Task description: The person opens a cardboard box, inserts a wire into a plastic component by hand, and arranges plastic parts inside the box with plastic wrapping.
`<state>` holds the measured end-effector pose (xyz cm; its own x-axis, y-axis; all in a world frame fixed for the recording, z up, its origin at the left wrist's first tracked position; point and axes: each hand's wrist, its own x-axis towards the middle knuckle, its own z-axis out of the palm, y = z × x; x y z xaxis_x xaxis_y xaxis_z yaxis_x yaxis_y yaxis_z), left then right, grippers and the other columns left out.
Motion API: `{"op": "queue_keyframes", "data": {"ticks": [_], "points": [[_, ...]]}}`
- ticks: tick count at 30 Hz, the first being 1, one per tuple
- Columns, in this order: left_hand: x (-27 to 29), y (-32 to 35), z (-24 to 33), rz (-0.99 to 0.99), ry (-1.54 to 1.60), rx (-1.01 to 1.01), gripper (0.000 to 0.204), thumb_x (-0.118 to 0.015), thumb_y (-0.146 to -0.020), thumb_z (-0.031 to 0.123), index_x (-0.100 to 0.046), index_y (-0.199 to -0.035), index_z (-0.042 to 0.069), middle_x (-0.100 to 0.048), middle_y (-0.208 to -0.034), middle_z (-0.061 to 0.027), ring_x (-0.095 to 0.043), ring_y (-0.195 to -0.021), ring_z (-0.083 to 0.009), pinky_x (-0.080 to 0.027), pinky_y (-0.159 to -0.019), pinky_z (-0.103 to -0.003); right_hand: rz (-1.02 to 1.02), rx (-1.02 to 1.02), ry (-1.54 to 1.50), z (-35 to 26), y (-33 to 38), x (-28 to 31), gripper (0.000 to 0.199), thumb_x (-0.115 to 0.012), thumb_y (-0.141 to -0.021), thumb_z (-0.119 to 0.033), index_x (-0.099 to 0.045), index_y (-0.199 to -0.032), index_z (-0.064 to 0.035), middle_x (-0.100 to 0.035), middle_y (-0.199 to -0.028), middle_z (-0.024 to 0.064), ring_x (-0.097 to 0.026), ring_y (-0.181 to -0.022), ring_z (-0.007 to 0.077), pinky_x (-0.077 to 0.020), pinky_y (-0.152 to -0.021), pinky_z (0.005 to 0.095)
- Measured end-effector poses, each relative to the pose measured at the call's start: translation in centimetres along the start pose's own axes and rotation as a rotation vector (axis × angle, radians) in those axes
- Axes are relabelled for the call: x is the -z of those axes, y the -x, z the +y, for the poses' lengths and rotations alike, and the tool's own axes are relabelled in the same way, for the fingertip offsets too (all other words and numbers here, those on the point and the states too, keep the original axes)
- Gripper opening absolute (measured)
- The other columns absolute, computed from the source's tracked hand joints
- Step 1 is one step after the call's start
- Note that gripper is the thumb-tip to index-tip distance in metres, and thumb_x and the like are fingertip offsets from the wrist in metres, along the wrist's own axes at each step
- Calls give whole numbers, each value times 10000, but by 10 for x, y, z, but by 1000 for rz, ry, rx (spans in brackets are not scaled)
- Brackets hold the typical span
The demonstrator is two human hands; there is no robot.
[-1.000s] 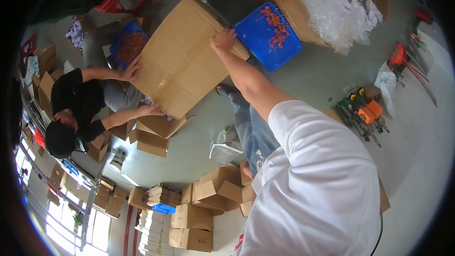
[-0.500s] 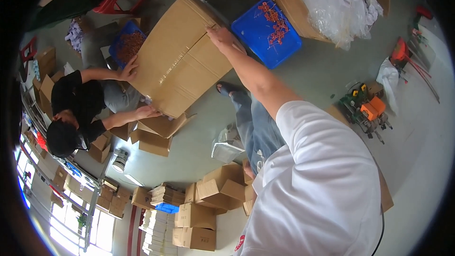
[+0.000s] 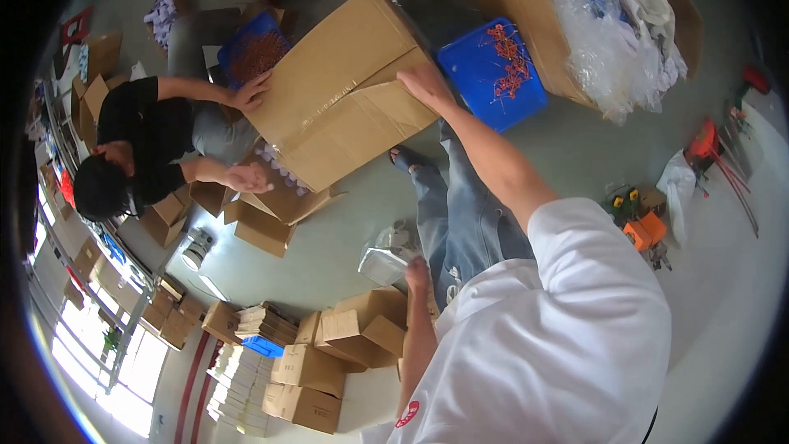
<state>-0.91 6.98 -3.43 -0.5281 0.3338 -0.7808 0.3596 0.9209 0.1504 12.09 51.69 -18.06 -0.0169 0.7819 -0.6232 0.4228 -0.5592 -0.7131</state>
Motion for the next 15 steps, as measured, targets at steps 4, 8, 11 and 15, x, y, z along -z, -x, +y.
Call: {"op": "queue_keyframes", "data": {"ticks": [4, 8, 11, 15], "points": [[15, -95, 85, 80, -32, -218, 217, -570, -831, 196, -641, -918, 10, -639, -877, -220, -618, -836, -392, -471, -724, -489, -69, 19, 6, 2, 13, 5, 311, -567, -818, -254, -609, -755, 47, -620, -679, 139, -589, -701, 190, -427, -656, 346], [52, -193, 176, 421, -34, -697, 408, -636, -813, 140, -536, -1176, -18, -566, -1094, -254, -523, -1039, -432, -434, -883, -499, -78, 2, -68, -7, 16, 5, 335, -576, -806, -278, -573, -707, 42, -561, -623, 99, -514, -637, 144, -395, -610, 343], [86, -261, 244, 402, -200, -647, 545, -620, -789, 139, -445, -1295, 40, -451, -1284, -236, -462, -1142, -429, -395, -933, -539, -76, 0, -108, -8, 4, 15, 347, -578, -799, -295, -583, -706, 39, -599, -651, 97, -538, -656, 151, -409, -626, 347], [121, -329, 265, 464, -500, -544, 659, -644, -753, 165, -382, -1351, 70, -433, -1318, -181, -424, -1230, -370, -372, -985, -545, -91, -74, 150, -16, -21, 18, 330, -572, -813, -297, -669, -808, 18, -675, -782, 161, -648, -803, 240, -463, -707, 355]]}}
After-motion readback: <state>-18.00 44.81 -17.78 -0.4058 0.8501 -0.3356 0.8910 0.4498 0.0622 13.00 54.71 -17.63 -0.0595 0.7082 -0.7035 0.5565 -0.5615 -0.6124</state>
